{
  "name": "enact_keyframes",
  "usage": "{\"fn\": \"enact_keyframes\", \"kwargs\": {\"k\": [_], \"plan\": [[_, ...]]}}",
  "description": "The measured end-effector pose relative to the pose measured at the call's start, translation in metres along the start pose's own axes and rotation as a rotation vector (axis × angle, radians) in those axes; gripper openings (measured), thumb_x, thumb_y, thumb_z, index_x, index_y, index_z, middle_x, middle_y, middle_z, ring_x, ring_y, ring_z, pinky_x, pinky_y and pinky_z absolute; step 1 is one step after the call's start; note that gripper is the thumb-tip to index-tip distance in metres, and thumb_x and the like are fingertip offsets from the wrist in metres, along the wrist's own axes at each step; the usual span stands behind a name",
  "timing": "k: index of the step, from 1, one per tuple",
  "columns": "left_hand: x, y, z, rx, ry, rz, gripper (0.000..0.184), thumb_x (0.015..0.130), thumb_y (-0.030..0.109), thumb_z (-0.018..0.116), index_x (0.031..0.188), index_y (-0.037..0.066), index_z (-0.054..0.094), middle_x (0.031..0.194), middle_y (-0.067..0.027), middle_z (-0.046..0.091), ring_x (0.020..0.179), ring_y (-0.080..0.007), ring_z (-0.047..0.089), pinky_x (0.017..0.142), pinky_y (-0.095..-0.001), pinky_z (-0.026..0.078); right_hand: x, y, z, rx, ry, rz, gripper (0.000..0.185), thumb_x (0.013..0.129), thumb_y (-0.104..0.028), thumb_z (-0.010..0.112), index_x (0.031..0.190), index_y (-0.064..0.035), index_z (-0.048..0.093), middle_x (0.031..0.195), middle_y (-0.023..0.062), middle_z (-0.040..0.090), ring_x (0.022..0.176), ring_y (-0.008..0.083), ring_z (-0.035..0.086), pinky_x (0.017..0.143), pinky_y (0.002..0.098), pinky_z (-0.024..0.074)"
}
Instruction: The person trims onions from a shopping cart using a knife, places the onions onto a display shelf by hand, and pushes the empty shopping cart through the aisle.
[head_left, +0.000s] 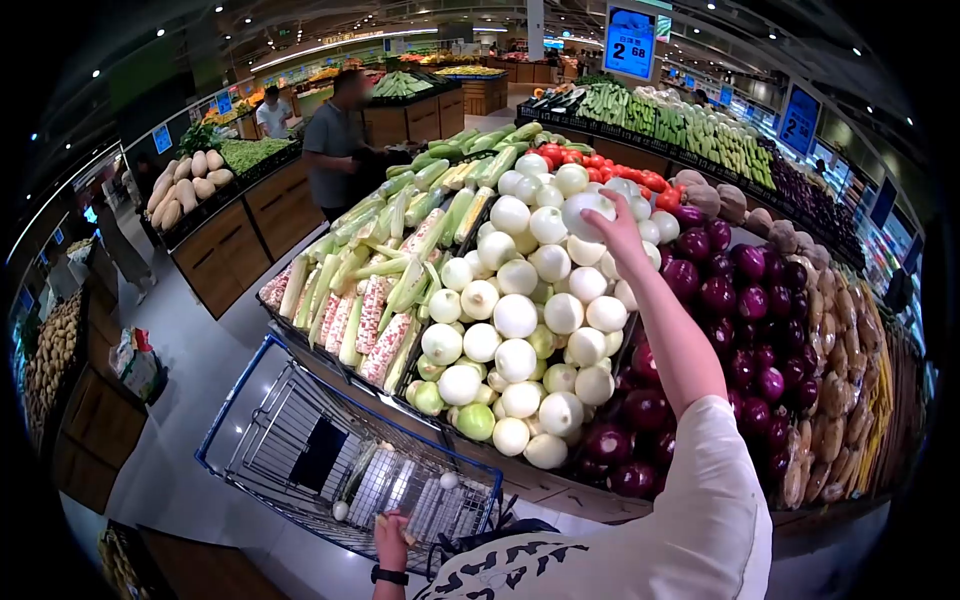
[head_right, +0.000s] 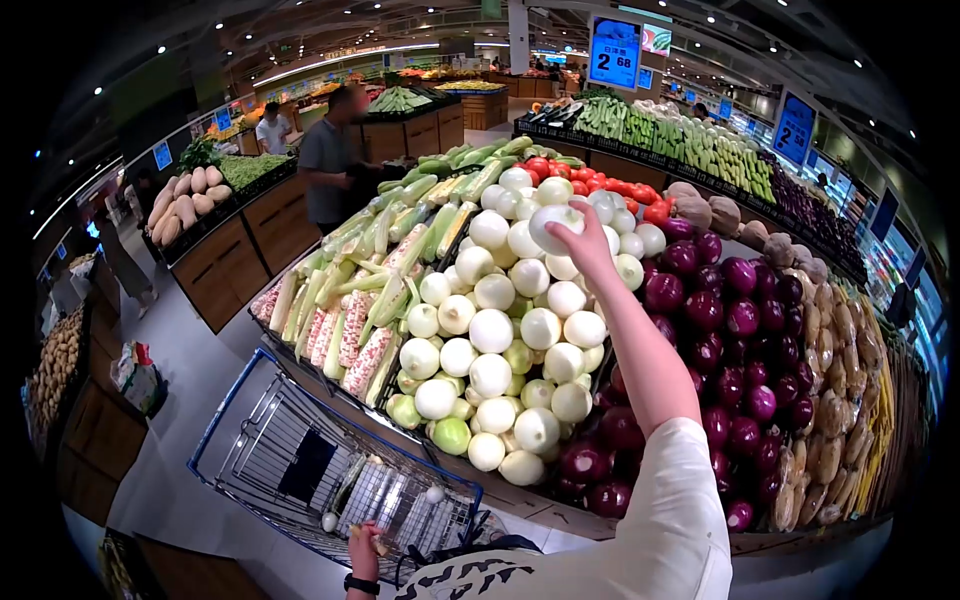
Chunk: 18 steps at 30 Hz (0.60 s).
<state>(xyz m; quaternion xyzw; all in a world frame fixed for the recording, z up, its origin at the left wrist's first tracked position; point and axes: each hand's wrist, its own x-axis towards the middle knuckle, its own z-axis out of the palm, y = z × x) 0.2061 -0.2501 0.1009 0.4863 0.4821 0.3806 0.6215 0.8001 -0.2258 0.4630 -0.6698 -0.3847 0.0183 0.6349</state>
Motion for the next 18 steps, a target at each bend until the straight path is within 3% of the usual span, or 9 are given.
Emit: {"fn": "enact_keyframes", "kwargs": {"k": [2,3,4,6,9,12,13,15,18], "plan": [[0.001,0.015,0.004,0.179,0.032,0.018,0.042,0.103,0.03,0.047,0.081,-0.001,0.065,0.113,-0.0105,0.06,0.105,-0.0198,0.056,0.094,-0.0325,0.042,0.066,0.02,0.017,-0.162,0.059,-0.066,0.074,0.076,-0.037,0.082,0.133,-0.0024,0.052,0.122,0.0191,0.063,0.109,0.0266,0.064,0.093,0.0359,0.0513],[0.004,0.015,0.007,0.112,0.055,0.01,0.03,0.1,0.022,0.05,0.085,-0.001,0.064,0.11,-0.0098,0.059,0.104,-0.0201,0.056,0.094,-0.0332,0.042,0.099,0.03,0.024,-0.256,0.06,-0.092,0.077,0.074,-0.041,0.082,0.133,-0.0022,0.052,0.123,0.0201,0.064,0.111,0.0286,0.064,0.094,0.0371,0.0511],[0.008,0.011,0.01,0.094,0.118,-0.03,0.03,0.101,0.022,0.048,0.092,-0.001,0.064,0.104,-0.0095,0.06,0.1,-0.0188,0.057,0.092,-0.0328,0.044,0.125,0.037,0.033,-0.349,0.063,-0.112,0.08,0.072,-0.044,0.082,0.133,-0.0019,0.053,0.123,0.0211,0.064,0.113,0.0305,0.064,0.095,0.0382,0.0508],[-0.001,0.02,0.015,0.404,0.083,-0.099,0.043,0.105,0.034,0.04,0.115,0.0,0.065,0.106,-0.0151,0.067,0.1,-0.028,0.06,0.091,-0.0421,0.046,0.185,0.075,0.052,-0.545,0.13,-0.165,0.085,0.068,-0.052,0.08,0.133,-0.0029,0.055,0.12,0.0209,0.067,0.112,0.0341,0.064,0.096,0.0428,0.0509],[0.005,-0.007,0.018,0.343,0.233,-0.022,0.049,0.104,0.037,0.04,0.095,0.0,0.071,0.092,-0.0151,0.068,0.09,-0.0282,0.06,0.085,-0.0405,0.046,0.241,0.101,0.076,-0.6,0.114,-0.073,0.086,0.066,-0.056,0.078,0.133,-0.0065,0.056,0.121,0.0186,0.067,0.114,0.032,0.064,0.096,0.0431,0.0511],[-0.004,0.024,0.041,0.326,0.282,-0.283,0.05,0.104,0.039,0.041,0.095,0.0,0.071,0.088,-0.0124,0.065,0.083,-0.0253,0.056,0.08,-0.0394,0.045,0.278,0.128,0.093,-0.714,0.087,0.012,0.095,0.072,-0.06,0.073,0.143,-0.0044,0.045,0.125,0.02,0.066,0.117,0.0343,0.063,0.101,0.0446,0.0476],[-0.009,0.058,0.058,0.344,0.265,-0.323,0.051,0.104,0.041,0.041,0.094,0.001,0.071,0.085,-0.0082,0.062,0.078,-0.0216,0.052,0.077,-0.0379,0.043,0.286,0.131,0.095,-0.75,0.034,0.056,0.095,0.072,-0.06,0.072,0.144,-0.0053,0.043,0.127,0.0195,0.066,0.119,0.0338,0.062,0.103,0.0491,0.0439],[-0.005,0.039,0.058,0.291,0.306,-0.277,0.05,0.104,0.042,0.04,0.094,0.002,0.07,0.086,-0.007,0.062,0.08,-0.0208,0.052,0.078,-0.0378,0.043,0.3,0.141,0.099,-0.825,-0.056,0.101,0.092,0.076,-0.061,0.069,0.145,-0.0072,0.041,0.129,0.0172,0.065,0.121,0.0327,0.062,0.108,0.0624,0.0314],[-0.002,0.029,0.054,0.228,0.307,-0.31,0.049,0.104,0.044,0.042,0.096,0.004,0.069,0.095,-0.0071,0.065,0.09,-0.021,0.055,0.085,-0.0371,0.043,0.319,0.159,0.103,-0.961,-0.158,0.254,0.087,0.079,-0.065,0.066,0.141,-0.0078,0.044,0.129,0.0159,0.066,0.121,0.0332,0.062,0.108,0.0681,0.024]]}}
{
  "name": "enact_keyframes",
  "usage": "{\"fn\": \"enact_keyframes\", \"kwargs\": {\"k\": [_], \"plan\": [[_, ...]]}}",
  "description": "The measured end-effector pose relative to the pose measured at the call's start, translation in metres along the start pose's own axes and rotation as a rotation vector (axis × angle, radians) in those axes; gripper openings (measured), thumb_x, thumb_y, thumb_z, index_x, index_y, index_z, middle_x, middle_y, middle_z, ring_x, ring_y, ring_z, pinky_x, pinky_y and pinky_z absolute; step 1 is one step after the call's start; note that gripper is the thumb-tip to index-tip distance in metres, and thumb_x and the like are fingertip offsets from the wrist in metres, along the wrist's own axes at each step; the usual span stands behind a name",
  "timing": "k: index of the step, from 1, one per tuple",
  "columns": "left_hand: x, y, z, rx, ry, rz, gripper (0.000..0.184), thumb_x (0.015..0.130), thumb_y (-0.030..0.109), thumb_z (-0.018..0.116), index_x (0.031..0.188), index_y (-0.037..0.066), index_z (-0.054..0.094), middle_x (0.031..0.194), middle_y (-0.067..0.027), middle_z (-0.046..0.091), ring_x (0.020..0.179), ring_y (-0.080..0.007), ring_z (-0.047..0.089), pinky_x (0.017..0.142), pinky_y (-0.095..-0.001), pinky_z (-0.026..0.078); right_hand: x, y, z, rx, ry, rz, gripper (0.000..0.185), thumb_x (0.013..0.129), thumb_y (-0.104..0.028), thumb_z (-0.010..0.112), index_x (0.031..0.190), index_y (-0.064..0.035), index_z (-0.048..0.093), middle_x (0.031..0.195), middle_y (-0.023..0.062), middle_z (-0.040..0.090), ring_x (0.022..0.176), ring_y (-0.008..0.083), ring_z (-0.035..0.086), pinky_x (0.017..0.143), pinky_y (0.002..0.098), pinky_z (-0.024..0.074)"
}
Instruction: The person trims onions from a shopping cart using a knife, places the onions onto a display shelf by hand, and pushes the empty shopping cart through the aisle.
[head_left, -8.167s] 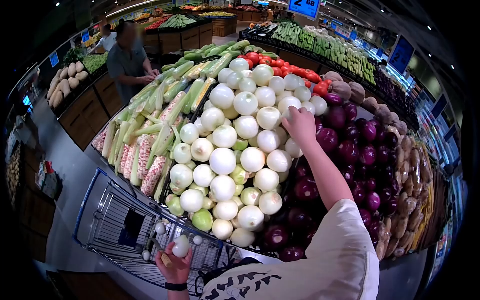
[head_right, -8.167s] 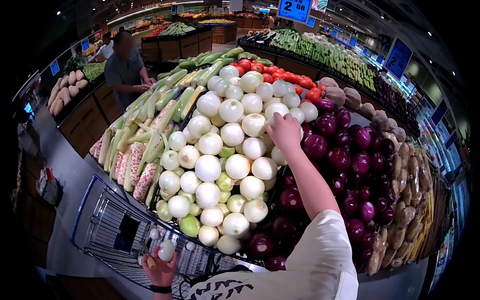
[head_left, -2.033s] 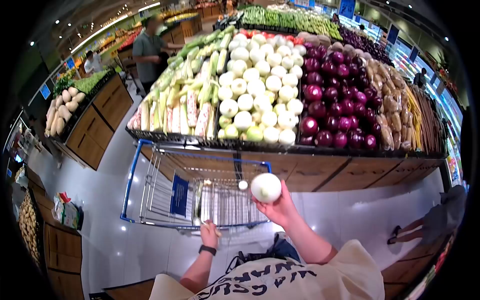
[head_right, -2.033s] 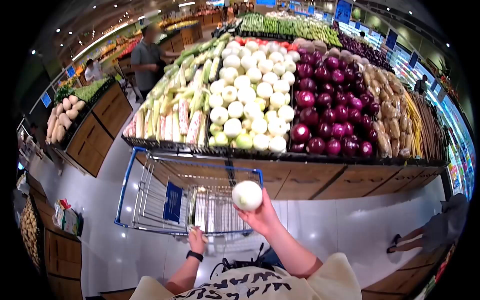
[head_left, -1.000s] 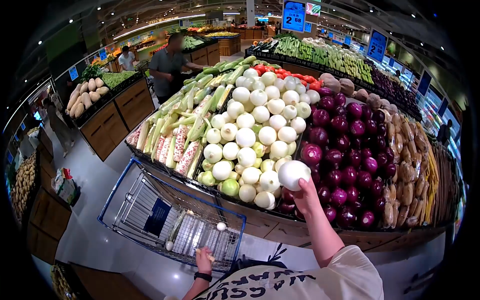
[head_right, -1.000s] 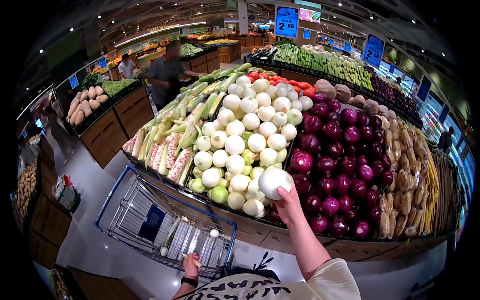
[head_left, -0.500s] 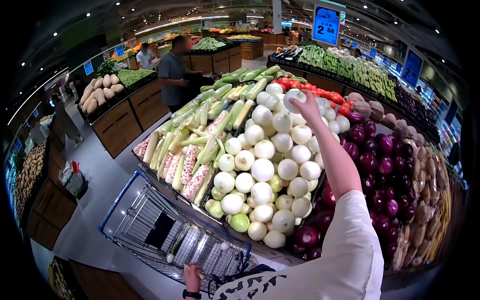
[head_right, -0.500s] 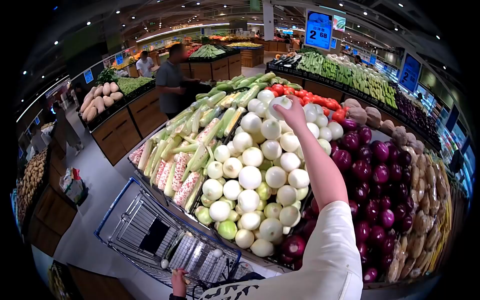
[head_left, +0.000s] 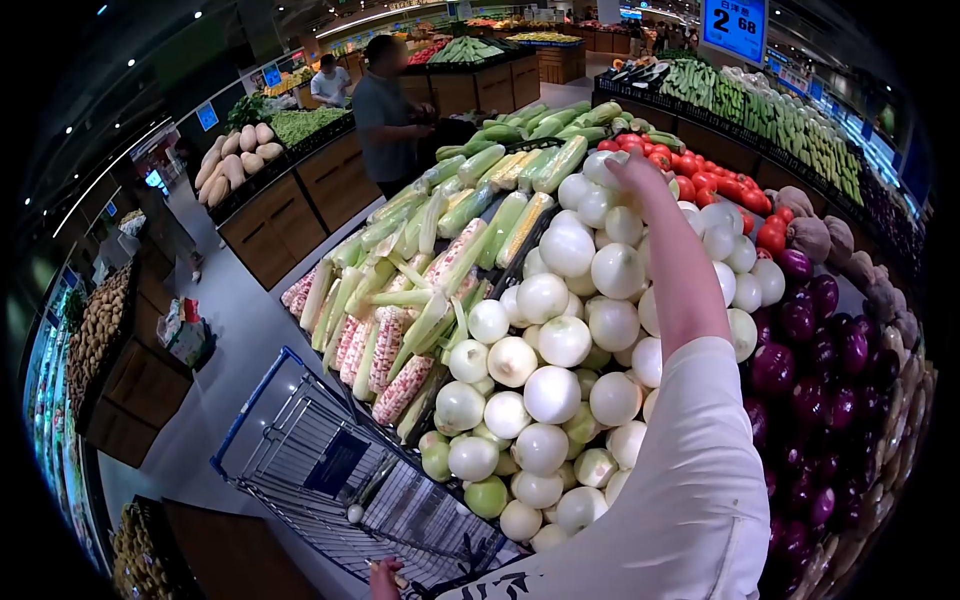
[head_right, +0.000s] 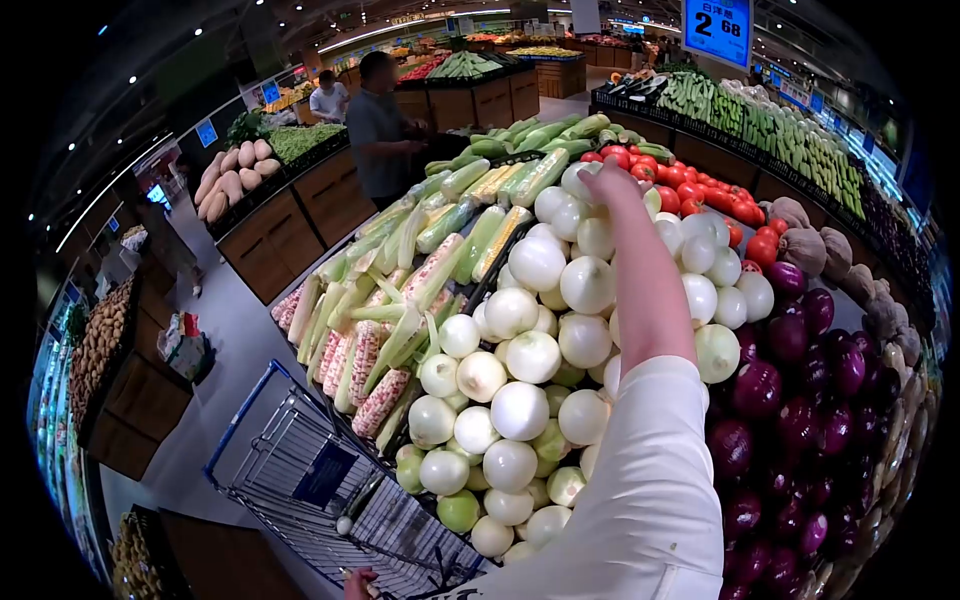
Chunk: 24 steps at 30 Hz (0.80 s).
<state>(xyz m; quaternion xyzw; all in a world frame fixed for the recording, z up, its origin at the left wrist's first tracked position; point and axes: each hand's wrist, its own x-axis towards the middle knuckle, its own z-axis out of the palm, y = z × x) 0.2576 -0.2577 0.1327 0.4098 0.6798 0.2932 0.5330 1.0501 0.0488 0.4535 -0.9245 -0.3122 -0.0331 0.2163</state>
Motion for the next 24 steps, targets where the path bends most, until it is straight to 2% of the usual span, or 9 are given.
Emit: {"fn": "enact_keyframes", "kwargs": {"k": [1,4,5,10,13,16,20,22,24], "plan": [[-0.002,0.005,0.004,-0.049,0.01,-0.034,0.048,0.104,0.044,0.043,0.097,0.004,0.069,0.098,-0.0075,0.065,0.093,-0.0212,0.055,0.087,-0.037,0.042,0.005,0.005,-0.003,-0.029,0.014,-0.049,0.081,0.082,-0.063,0.066,0.136,-0.0065,0.047,0.126,0.0169,0.066,0.116,0.0342,0.064,0.105,0.0608,0.0358],[-0.016,0.037,0.02,-0.027,0.018,-0.096,0.047,0.103,0.044,0.045,0.099,0.003,0.068,0.103,-0.0087,0.065,0.1,-0.0222,0.055,0.093,-0.0378,0.041,0.012,0.015,-0.01,0.0,-0.067,-0.283,0.078,0.081,-0.059,0.07,0.132,-0.0043,0.05,0.126,0.0187,0.065,0.113,0.0353,0.064,0.097,0.0505,0.0471],[-0.016,0.042,0.023,-0.016,0.024,-0.1,0.047,0.103,0.044,0.045,0.099,0.003,0.068,0.104,-0.0089,0.065,0.101,-0.0224,0.055,0.093,-0.0383,0.041,0.006,0.014,-0.003,-0.063,0.063,-0.345,0.075,0.08,-0.055,0.072,0.13,-0.0027,0.051,0.125,0.0196,0.064,0.11,0.0355,0.065,0.089,0.0436,0.0524],[-0.01,0.022,0.021,0.007,-0.002,-0.103,0.047,0.104,0.041,0.043,0.098,0.002,0.069,0.103,-0.0091,0.064,0.097,-0.0213,0.055,0.088,-0.0365,0.043,-0.006,0.002,0.001,-0.071,0.105,-0.261,0.07,0.081,-0.051,0.072,0.13,-0.005,0.05,0.126,0.0183,0.064,0.112,0.034,0.065,0.092,0.0473,0.0507],[-0.003,-0.003,0.008,0.113,-0.031,0.089,0.047,0.104,0.041,0.043,0.099,0.001,0.069,0.097,-0.0085,0.065,0.092,-0.021,0.056,0.085,-0.0357,0.044,-0.012,-0.009,0.003,-0.117,0.079,-0.195,0.065,0.086,-0.046,0.068,0.133,-0.0055,0.049,0.125,0.0177,0.066,0.113,0.0337,0.065,0.095,0.0498,0.049],[-0.018,0.002,-0.005,-0.019,0.018,-0.007,0.048,0.104,0.041,0.043,0.101,0.0,0.069,0.092,-0.0082,0.065,0.088,-0.0207,0.057,0.083,-0.0354,0.045,-0.004,-0.002,0.001,-0.026,-0.039,-0.099,0.072,0.084,-0.045,0.071,0.142,-0.0119,0.045,0.139,0.0137,0.058,0.127,0.0321,0.057,0.108,0.0566,0.038],[-0.037,-0.005,-0.034,-0.043,0.088,-0.067,0.049,0.102,0.041,0.044,0.101,-0.001,0.07,0.098,-0.0111,0.069,0.097,-0.0244,0.061,0.093,-0.0381,0.045,-0.05,-0.01,-0.008,-0.077,0.135,-0.009,0.066,0.085,-0.034,0.068,0.143,-0.0122,0.045,0.139,0.013,0.059,0.128,0.0301,0.057,0.107,0.0563,0.0398],[-0.035,-0.023,-0.051,-0.051,0.098,-0.064,0.045,0.103,0.036,0.043,0.108,0.0,0.069,0.115,-0.0128,0.068,0.111,-0.0251,0.059,0.1,-0.0389,0.043,-0.036,-0.002,-0.003,-0.052,0.145,-0.105,0.065,0.085,-0.031,0.068,0.143,-0.0135,0.046,0.127,0.0138,0.065,0.12,0.03,0.062,0.102,0.052,0.0457],[-0.033,-0.036,-0.066,-0.045,0.119,-0.066,0.043,0.103,0.034,0.043,0.111,0.0,0.068,0.115,-0.0126,0.068,0.11,-0.0244,0.059,0.1,-0.0381,0.043,-0.033,-0.002,-0.006,-0.043,0.121,-0.227,0.064,0.084,-0.032,0.068,0.142,-0.0142,0.048,0.123,0.0141,0.068,0.116,0.0308,0.064,0.099,0.0489,0.0497]]}}
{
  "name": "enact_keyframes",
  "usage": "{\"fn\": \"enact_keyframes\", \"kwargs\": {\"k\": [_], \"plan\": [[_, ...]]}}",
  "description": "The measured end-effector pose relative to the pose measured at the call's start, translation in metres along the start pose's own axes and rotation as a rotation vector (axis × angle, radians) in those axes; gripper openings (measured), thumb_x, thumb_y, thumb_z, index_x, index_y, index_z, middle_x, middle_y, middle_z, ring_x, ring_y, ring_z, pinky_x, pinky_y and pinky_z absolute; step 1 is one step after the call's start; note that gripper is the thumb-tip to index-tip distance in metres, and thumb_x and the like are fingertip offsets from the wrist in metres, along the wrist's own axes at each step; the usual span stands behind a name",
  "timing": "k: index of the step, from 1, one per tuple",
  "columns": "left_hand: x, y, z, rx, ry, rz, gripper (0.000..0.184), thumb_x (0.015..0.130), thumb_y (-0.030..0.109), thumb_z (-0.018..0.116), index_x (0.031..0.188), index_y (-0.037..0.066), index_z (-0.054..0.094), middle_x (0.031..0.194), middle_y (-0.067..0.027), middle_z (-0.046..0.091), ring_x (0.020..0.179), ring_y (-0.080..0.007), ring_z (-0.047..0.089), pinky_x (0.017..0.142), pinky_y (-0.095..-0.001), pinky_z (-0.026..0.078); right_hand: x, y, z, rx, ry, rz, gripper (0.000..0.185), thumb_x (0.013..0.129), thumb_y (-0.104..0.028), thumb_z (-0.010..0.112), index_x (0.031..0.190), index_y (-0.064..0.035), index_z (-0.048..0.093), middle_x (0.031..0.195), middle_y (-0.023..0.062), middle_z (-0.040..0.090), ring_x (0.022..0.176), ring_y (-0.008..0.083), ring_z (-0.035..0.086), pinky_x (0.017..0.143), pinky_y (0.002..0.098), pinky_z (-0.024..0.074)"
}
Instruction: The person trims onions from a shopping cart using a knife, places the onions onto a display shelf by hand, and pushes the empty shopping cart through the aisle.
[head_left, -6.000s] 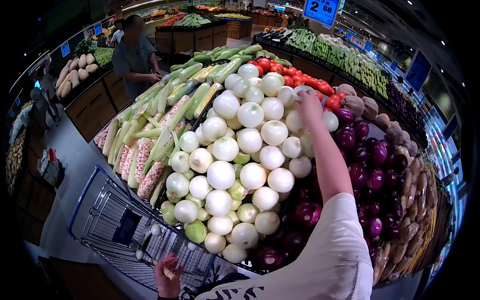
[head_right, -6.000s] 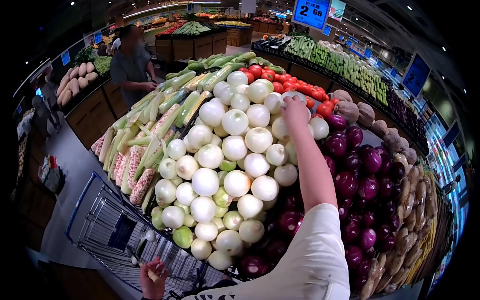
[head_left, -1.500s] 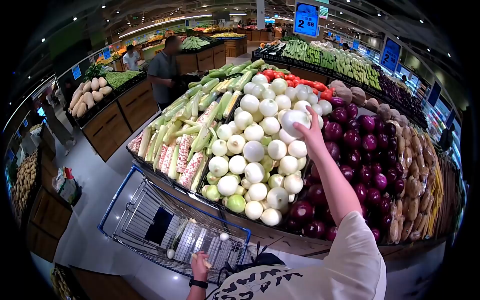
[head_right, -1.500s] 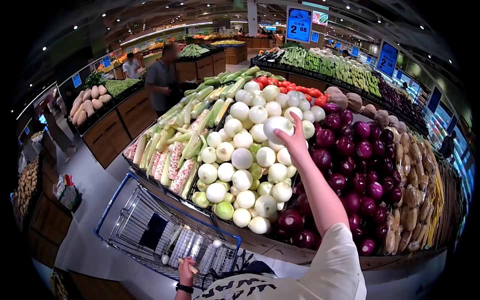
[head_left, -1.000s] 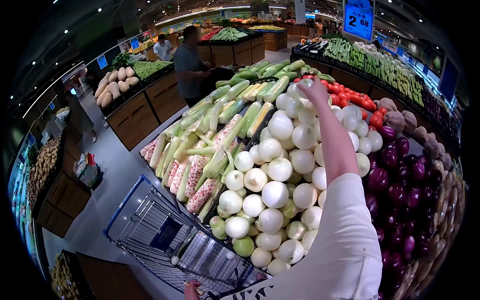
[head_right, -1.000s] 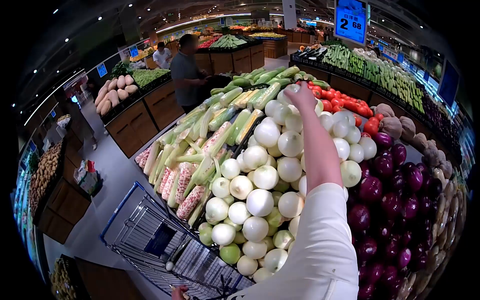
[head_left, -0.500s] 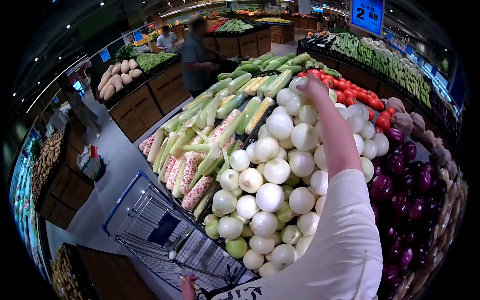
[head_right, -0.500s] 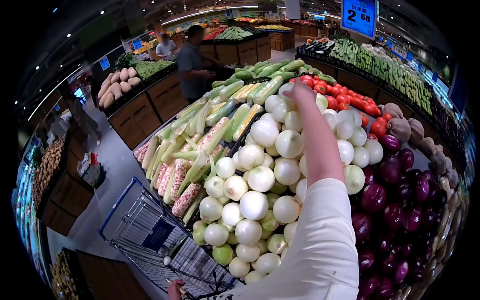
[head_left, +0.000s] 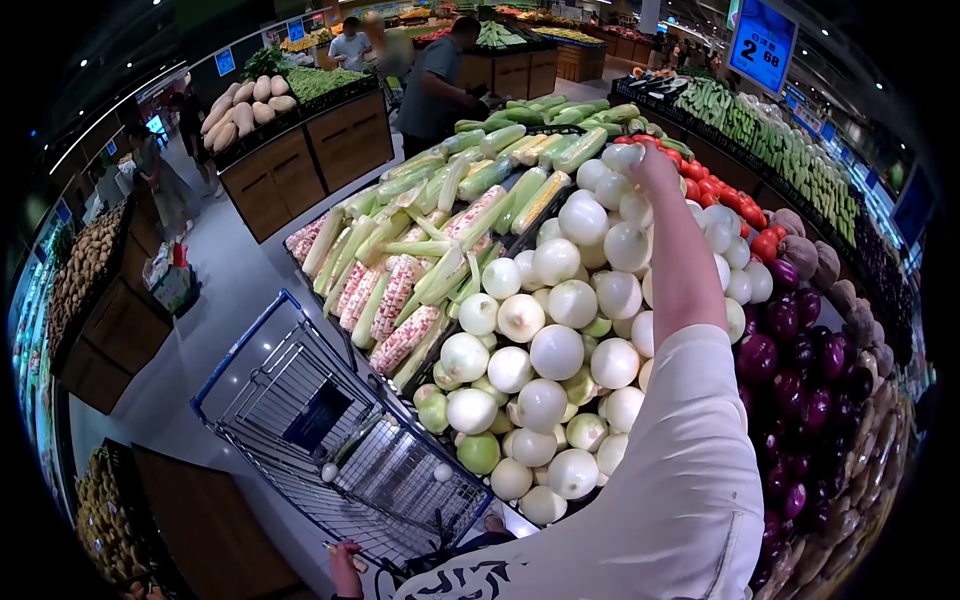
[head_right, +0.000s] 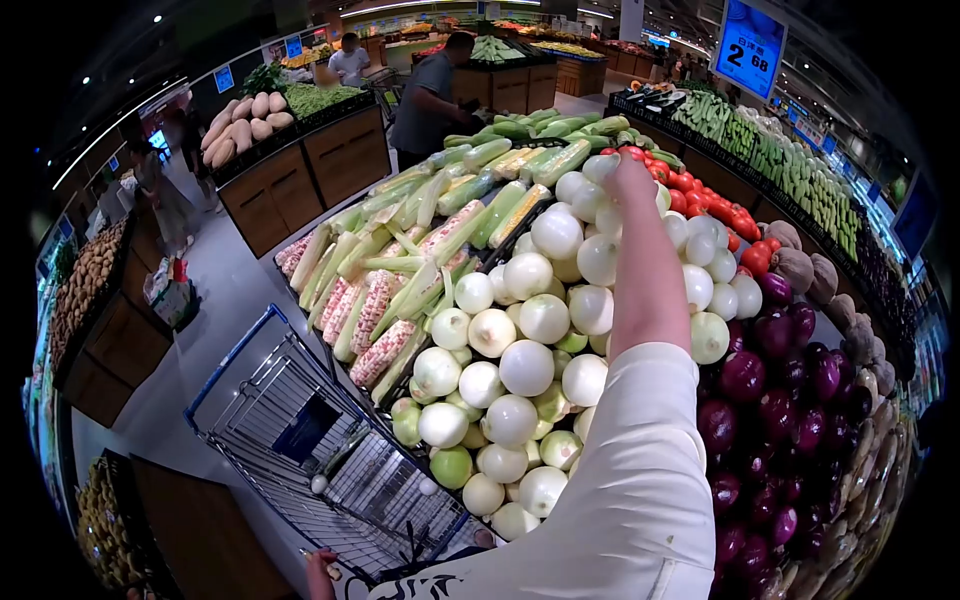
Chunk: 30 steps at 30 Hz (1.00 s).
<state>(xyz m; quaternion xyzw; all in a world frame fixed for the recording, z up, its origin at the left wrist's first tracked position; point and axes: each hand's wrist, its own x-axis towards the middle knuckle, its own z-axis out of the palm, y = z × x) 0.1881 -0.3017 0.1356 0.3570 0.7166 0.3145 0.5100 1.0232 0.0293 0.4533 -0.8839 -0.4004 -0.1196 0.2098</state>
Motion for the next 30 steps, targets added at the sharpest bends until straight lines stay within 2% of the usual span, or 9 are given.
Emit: {"fn": "enact_keyframes", "kwargs": {"k": [3,6,10,14,15,20,23,26,30], "plan": [[0.002,-0.006,-0.009,0.008,0.026,0.006,0.042,0.102,0.032,0.043,0.114,0.001,0.068,0.116,-0.0124,0.068,0.11,-0.0233,0.06,0.099,-0.0368,0.044,0.007,-0.014,-0.01,-0.049,-0.04,-0.106,0.06,0.08,-0.032,0.072,0.132,-0.0063,0.055,0.121,0.0197,0.067,0.115,0.0333,0.064,0.096,0.0468,0.051],[-0.002,-0.003,-0.002,0.013,0.038,0.001,0.041,0.102,0.029,0.043,0.117,0.001,0.067,0.116,-0.0122,0.068,0.11,-0.0223,0.06,0.098,-0.0356,0.045,0.012,-0.033,-0.016,-0.211,-0.172,-0.104,0.055,0.081,-0.034,0.073,0.127,-0.0067,0.059,0.117,0.0201,0.068,0.112,0.0342,0.065,0.096,0.0461,0.0516],[-0.007,0.005,0.017,0.047,0.087,-0.026,0.038,0.1,0.03,0.045,0.109,0.001,0.069,0.108,-0.0102,0.07,0.103,-0.0212,0.061,0.092,-0.0357,0.045,0.019,-0.044,0.008,-0.155,0.236,-0.225,0.072,0.079,-0.033,0.078,0.141,-0.0094,0.048,0.131,0.0211,0.059,0.117,0.036,0.061,0.099,0.0464,0.051],[-0.012,0.017,0.037,0.014,0.09,-0.053,0.039,0.1,0.032,0.047,0.105,0.001,0.07,0.106,-0.0109,0.069,0.102,-0.0222,0.06,0.093,-0.0361,0.045,0.054,-0.025,0.039,-0.293,-0.099,-0.175,0.076,0.072,-0.029,0.083,0.138,-0.012,0.049,0.13,0.0189,0.058,0.119,0.0362,0.059,0.1,0.0464,0.0503],[-0.013,0.018,0.042,-0.014,0.105,-0.059,0.039,0.1,0.032,0.047,0.106,0.001,0.07,0.106,-0.0114,0.069,0.102,-0.0224,0.06,0.093,-0.0362,0.045,0.053,-0.021,0.042,-0.297,-0.059,-0.189,0.075,0.069,-0.027,0.084,0.135,-0.0119,0.051,0.128,0.0189,0.06,0.115,0.0362,0.061,0.098,0.0456,0.0512],[-0.008,0.023,0.053,0.013,0.057,-0.054,0.046,0.102,0.04,0.048,0.11,-0.001,0.069,0.11,-0.0129,0.069,0.106,-0.0232,0.06,0.098,-0.0376,0.043,0.042,-0.007,0.031,0.069,0.071,-0.118,0.073,0.065,-0.028,0.085,0.128,-0.0117,0.053,0.119,0.0201,0.062,0.11,0.0361,0.064,0.093,0.0443,0.0528],[-0.011,0.027,0.056,0.029,0.01,-0.067,0.054,0.103,0.047,0.047,0.114,-0.002,0.068,0.113,-0.0131,0.069,0.109,-0.0234,0.06,0.099,-0.0383,0.043,0.026,-0.014,0.016,0.092,-0.102,-0.101,0.078,0.07,-0.025,0.087,0.136,-0.0132,0.045,0.133,0.0209,0.051,0.115,0.0378,0.062,0.099,0.0445,0.0514],[-0.01,0.028,0.055,0.036,-0.002,-0.052,0.052,0.103,0.045,0.047,0.114,-0.002,0.067,0.112,-0.0129,0.069,0.108,-0.0234,0.06,0.098,-0.038,0.044,0.025,-0.022,0.007,0.005,-0.126,-0.114,0.071,0.075,-0.033,0.082,0.134,-0.0109,0.048,0.13,0.0201,0.054,0.115,0.0366,0.062,0.098,0.0445,0.0519],[-0.001,0.021,0.043,0.065,-0.024,-0.05,0.054,0.103,0.046,0.045,0.116,-0.002,0.066,0.114,-0.0135,0.069,0.11,-0.024,0.06,0.099,-0.0389,0.043,0.001,-0.043,0.013,-0.107,0.171,-0.19,0.064,0.082,-0.035,0.075,0.134,-0.0095,0.049,0.127,0.0194,0.056,0.115,0.0344,0.06,0.094,0.044,0.0526]]}}
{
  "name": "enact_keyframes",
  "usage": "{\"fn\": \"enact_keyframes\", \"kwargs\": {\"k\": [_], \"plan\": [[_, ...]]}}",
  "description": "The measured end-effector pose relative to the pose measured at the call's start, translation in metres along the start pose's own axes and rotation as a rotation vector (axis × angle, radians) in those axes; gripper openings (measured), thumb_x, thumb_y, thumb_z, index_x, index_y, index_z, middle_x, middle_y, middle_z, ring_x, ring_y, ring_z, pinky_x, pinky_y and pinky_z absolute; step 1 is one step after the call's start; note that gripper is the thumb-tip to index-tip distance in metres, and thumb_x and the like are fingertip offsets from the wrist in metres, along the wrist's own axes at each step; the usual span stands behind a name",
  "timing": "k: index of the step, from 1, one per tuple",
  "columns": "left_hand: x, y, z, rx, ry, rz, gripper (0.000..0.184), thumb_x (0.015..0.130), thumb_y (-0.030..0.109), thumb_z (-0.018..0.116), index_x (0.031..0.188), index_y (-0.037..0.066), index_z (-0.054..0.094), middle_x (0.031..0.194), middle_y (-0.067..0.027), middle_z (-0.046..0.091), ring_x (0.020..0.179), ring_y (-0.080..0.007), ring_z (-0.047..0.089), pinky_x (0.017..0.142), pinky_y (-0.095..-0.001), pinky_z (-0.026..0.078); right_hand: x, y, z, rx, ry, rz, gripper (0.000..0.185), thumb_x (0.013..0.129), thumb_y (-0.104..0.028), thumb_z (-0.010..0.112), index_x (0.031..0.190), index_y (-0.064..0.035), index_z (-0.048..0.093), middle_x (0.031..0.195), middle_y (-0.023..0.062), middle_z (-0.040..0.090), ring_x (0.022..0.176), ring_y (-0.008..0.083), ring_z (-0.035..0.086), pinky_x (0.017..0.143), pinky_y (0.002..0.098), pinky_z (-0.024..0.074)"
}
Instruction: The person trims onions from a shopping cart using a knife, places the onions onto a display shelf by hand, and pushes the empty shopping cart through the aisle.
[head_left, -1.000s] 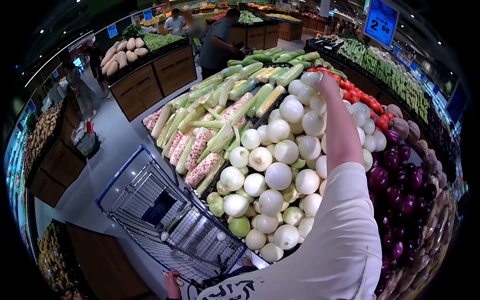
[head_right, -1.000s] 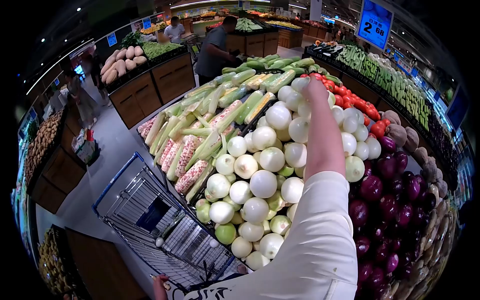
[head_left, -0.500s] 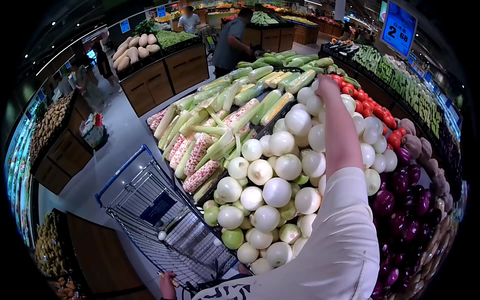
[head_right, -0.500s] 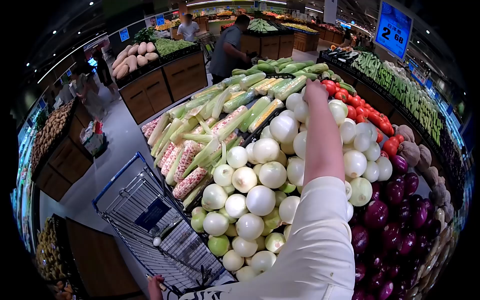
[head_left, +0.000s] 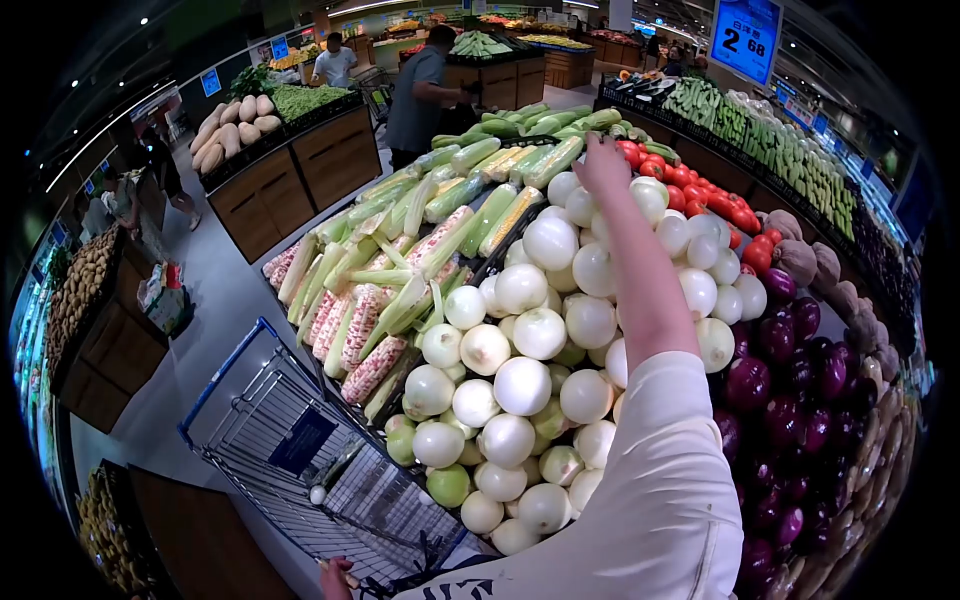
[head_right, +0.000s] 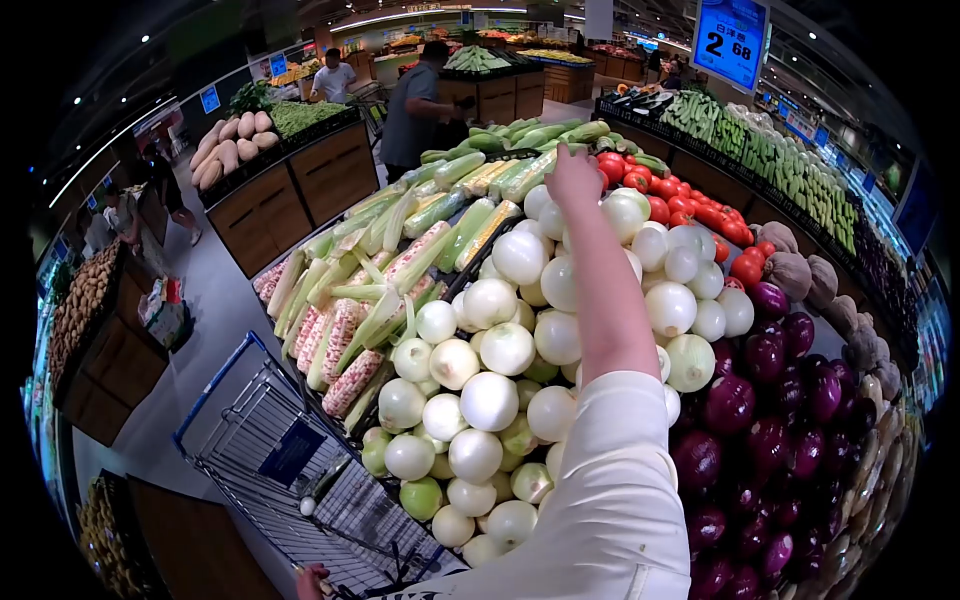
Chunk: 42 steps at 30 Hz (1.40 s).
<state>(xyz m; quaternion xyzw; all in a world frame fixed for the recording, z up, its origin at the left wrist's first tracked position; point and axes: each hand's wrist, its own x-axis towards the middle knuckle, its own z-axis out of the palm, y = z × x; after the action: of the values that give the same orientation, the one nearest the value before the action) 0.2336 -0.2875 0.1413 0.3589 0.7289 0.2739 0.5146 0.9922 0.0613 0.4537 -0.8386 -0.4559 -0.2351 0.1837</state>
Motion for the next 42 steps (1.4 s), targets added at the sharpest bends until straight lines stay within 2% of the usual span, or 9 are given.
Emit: {"fn": "enact_keyframes", "kwargs": {"k": [2,5,7,10,16,23,29,38,42], "plan": [[0.014,-0.016,-0.018,0.075,-0.061,-0.005,0.058,0.102,0.048,0.044,0.126,-0.001,0.062,0.122,-0.0144,0.066,0.116,-0.0248,0.058,0.1,-0.0396,0.043,-0.005,-0.022,0.004,0.051,0.152,-0.143,0.06,0.084,-0.034,0.072,0.134,-0.0099,0.049,0.127,0.0182,0.057,0.115,0.0341,0.059,0.093,0.0439,0.0528],[0.052,-0.045,-0.035,-0.138,0.002,0.299,0.03,0.103,0.024,0.047,0.103,-0.002,0.062,0.096,-0.0082,0.063,0.088,-0.0167,0.059,0.083,-0.0316,0.048,-0.019,-0.076,-0.028,0.203,0.156,-0.307,0.044,0.087,-0.035,0.069,0.12,-0.007,0.061,0.116,0.0156,0.065,0.107,0.0341,0.063,0.091,0.0438,0.0526],[0.057,-0.023,-0.05,0.08,-0.014,0.395,0.032,0.104,0.026,0.047,0.117,0.001,0.06,0.091,-0.0087,0.067,0.077,-0.0144,0.063,0.068,-0.0309,0.052,-0.039,-0.134,-0.051,0.358,0.083,-0.461,0.042,0.088,-0.038,0.069,0.114,-0.0048,0.066,0.107,0.0162,0.07,0.1,0.0329,0.067,0.09,0.0432,0.0527],[0.088,0.005,-0.08,0.596,0.092,0.567,0.033,0.092,0.026,0.06,0.111,0.0,0.064,0.102,-0.0202,0.067,0.1,-0.0376,0.061,0.091,-0.0426,0.048,-0.077,-0.222,-0.062,0.634,-0.271,-0.735,0.043,0.092,-0.034,0.069,0.124,-0.007,0.062,0.108,0.0115,0.07,0.093,0.0216,0.069,0.083,0.0345,0.0547],[0.204,-0.009,-0.117,0.597,0.153,0.667,0.037,0.089,0.034,0.063,0.101,-0.001,0.067,0.091,-0.0227,0.064,0.094,-0.0409,0.061,0.083,-0.0497,0.048,-0.297,-0.395,-0.107,0.576,-0.81,-0.962,0.042,0.093,-0.023,0.069,0.131,-0.0091,0.059,0.124,0.006,0.065,0.104,0.0195,0.064,0.088,0.0354,0.0533],[0.283,-0.033,-0.126,0.468,0.305,0.773,0.031,0.084,0.03,0.064,0.098,0.002,0.067,0.095,-0.0175,0.066,0.099,-0.0363,0.06,0.1,-0.0469,0.04,-0.553,-0.494,0.058,0.22,-1.228,-1.154,0.041,0.085,-0.027,0.071,0.12,-0.0089,0.064,0.111,0.0142,0.067,0.104,0.034,0.065,0.091,0.0442,0.0533],[0.29,-0.031,-0.124,0.344,0.367,0.752,0.032,0.08,0.028,0.053,0.093,0.004,0.069,0.102,-0.0142,0.068,0.099,-0.0354,0.058,0.104,-0.0482,0.035,-0.757,-0.517,0.25,0.235,-1.283,-1.084,0.042,0.086,-0.02,0.068,0.126,-0.01,0.059,0.144,0.0121,0.048,0.125,0.0343,0.053,0.097,0.0448,0.0521],[0.303,-0.038,-0.119,0.568,0.296,0.734,0.051,0.094,0.048,0.041,0.07,0.006,0.056,0.132,-0.0138,0.064,0.13,-0.0369,0.048,0.112,-0.05,0.025,-0.878,-0.647,0.384,0.373,-1.081,-1.012,0.056,0.095,-0.019,0.053,0.149,-0.022,0.041,0.155,0.0066,0.036,0.135,0.0353,0.04,0.103,0.0523,0.0429],[0.306,-0.041,-0.117,0.568,0.325,0.681,0.074,0.094,0.064,0.034,0.093,-0.004,0.064,0.115,-0.0135,0.068,0.117,-0.0293,0.052,0.101,-0.0427,0.036,-0.915,-0.681,0.422,0.049,-1.168,-0.936,0.039,0.1,-0.027,0.048,0.139,-0.0272,0.053,0.144,0.0054,0.045,0.134,0.0351,0.04,0.096,0.0543,0.0459]]}}
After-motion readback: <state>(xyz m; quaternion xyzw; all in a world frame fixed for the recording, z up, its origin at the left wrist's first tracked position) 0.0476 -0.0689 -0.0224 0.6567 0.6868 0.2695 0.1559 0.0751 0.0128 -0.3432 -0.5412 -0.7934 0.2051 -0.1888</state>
